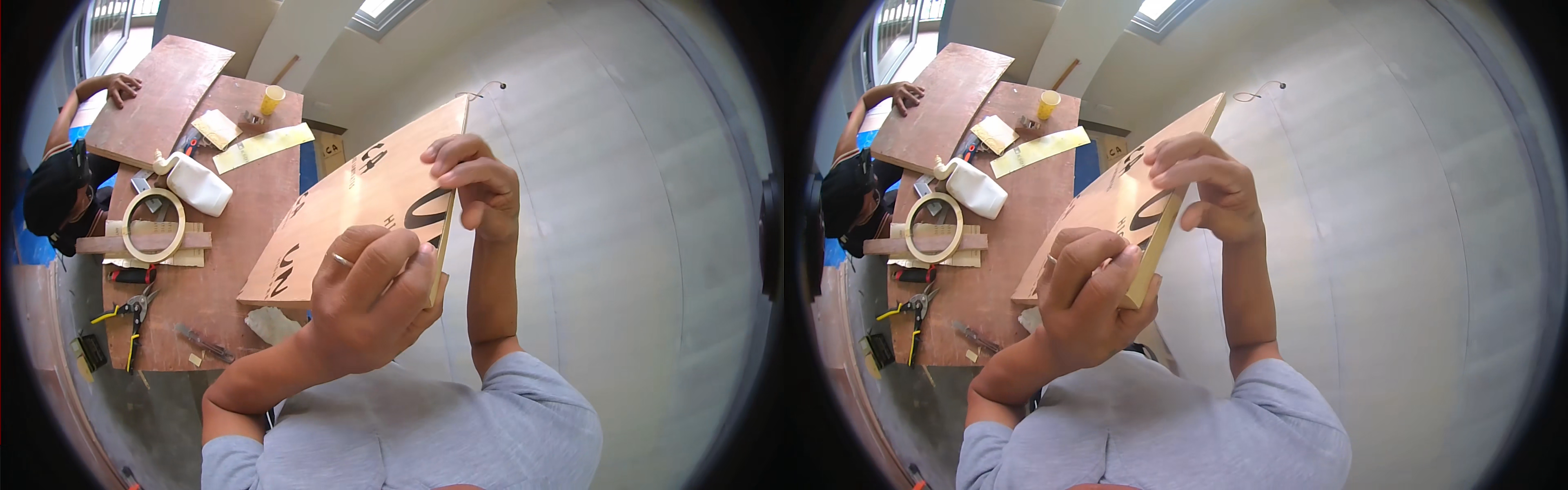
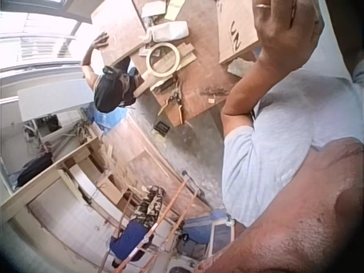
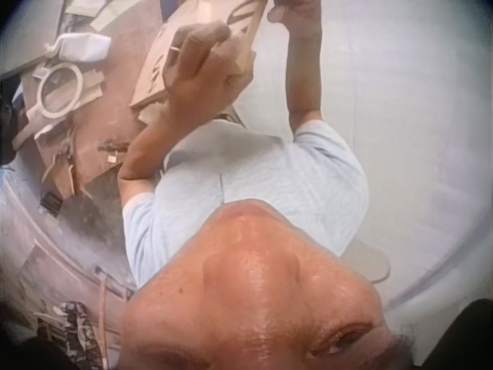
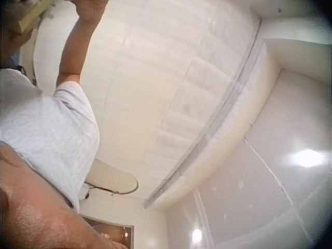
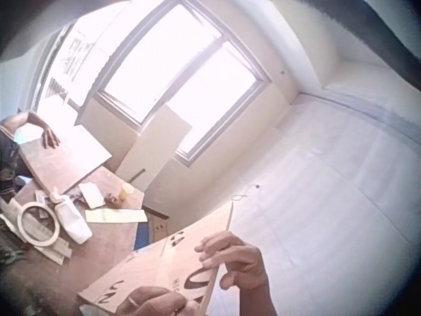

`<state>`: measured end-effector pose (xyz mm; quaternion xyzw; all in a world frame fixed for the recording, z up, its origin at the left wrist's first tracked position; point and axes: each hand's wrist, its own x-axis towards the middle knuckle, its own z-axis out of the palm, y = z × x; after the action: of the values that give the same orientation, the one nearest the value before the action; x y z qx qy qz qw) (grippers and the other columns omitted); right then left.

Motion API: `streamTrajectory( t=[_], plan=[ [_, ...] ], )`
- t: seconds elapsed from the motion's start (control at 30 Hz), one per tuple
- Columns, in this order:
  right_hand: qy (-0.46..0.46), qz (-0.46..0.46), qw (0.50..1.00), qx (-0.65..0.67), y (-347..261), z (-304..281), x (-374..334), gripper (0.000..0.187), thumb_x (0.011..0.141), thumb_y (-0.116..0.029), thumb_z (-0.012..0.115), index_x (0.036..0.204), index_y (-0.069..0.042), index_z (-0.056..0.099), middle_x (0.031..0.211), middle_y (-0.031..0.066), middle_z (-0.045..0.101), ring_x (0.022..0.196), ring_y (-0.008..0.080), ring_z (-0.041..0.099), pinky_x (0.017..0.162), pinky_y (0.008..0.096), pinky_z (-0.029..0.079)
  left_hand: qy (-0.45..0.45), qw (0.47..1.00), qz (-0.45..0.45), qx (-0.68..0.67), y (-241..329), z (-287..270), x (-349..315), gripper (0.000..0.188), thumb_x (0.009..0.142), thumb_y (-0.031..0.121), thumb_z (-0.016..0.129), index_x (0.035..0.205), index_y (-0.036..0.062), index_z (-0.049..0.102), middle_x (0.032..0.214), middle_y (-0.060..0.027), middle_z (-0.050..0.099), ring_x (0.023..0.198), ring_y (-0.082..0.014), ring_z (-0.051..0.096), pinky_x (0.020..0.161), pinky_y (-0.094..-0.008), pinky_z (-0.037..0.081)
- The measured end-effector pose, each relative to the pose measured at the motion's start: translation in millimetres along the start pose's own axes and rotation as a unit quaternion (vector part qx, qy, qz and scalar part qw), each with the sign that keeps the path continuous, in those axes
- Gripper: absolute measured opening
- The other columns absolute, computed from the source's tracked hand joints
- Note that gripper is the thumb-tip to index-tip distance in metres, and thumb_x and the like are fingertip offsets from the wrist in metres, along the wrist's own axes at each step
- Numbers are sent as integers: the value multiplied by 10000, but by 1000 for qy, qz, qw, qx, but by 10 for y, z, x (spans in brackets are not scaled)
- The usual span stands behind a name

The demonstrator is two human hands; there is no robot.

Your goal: The person sands the edges of white and wood-textured laminate panels using a sanding block by hand.

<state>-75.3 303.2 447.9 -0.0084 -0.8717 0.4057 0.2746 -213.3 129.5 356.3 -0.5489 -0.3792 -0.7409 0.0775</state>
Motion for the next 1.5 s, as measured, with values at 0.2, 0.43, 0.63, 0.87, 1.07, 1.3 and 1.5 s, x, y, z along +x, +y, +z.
streamTrajectory(
  t=[0.2, 0.43, 0.63, 0.87, 1.07, 1.3, 1.5],
  plan=[
    [-16, -1, 999, -47, -63, 0, -4, 269, 776, -277, 909, 899, -59, 811, 906, 38, 677, 903, 210, 631, 834, 359, 488, -1, 1000, 5, -1, 20, 49, -43, 456, 746, 40, 854, 1142, -4, 632, 1055, -156, 600, 829, -311, 651, 685, -395, 552],
    [37, -41, 998, -3, 61, 8, -21, 298, 712, -208, 958, 890, -74, 760, 947, 34, 674, 962, 216, 645, 860, 359, 512, -5, 1000, -14, -3, 29, 5, -16, 439, 734, 22, 845, 1118, -9, 634, 1028, -150, 600, 835, -306, 650, 702, -397, 552],
    [128, -28, 987, 90, 137, 90, 12, 288, 783, -155, 921, 999, -80, 746, 1221, 109, 669, 1232, 282, 648, 1033, 427, 532, 19, 1000, -7, 12, -3, -6, 31, 431, 673, -16, 845, 1062, -36, 661, 980, -134, 607, 805, -298, 665, 720, -387, 568],
    [37, 1, 999, 0, 57, 63, 85, 247, 851, -243, 880, 970, -47, 788, 1174, 109, 704, 1154, 266, 661, 1003, 422, 521, 10, 1000, -15, 15, -3, -39, 56, 445, 672, -17, 848, 1075, -34, 660, 984, -139, 609, 816, -305, 667, 709, -390, 561],
    [-5, 10, 997, -78, -88, 107, 152, 236, 870, -306, 851, 859, -76, 805, 897, 33, 724, 954, 207, 670, 911, 364, 454, -15, 1000, -6, 23, -14, -84, 52, 446, 698, 5, 850, 1095, -34, 651, 1036, -151, 603, 834, -330, 658, 687, -398, 546],
    [17, -14, 990, -138, -107, 131, 63, 326, 922, -421, 791, 826, -109, 803, 821, 9, 706, 857, 177, 649, 900, 360, 417, -40, 998, 9, 42, 32, -74, 40, 461, 717, 35, 846, 1117, -11, 621, 1069, -144, 577, 829, -323, 643, 692, -404, 530],
    [-1, -39, 975, -220, -34, 87, 106, 342, 961, -410, 746, 809, -104, 762, 837, -6, 692, 1023, 194, 664, 1083, 413, 357, -35, 996, 14, 77, 27, -80, 31, 478, 744, 52, 840, 1155, 12, 600, 1067, -141, 569, 872, -318, 627, 707, -405, 532]
  ],
)
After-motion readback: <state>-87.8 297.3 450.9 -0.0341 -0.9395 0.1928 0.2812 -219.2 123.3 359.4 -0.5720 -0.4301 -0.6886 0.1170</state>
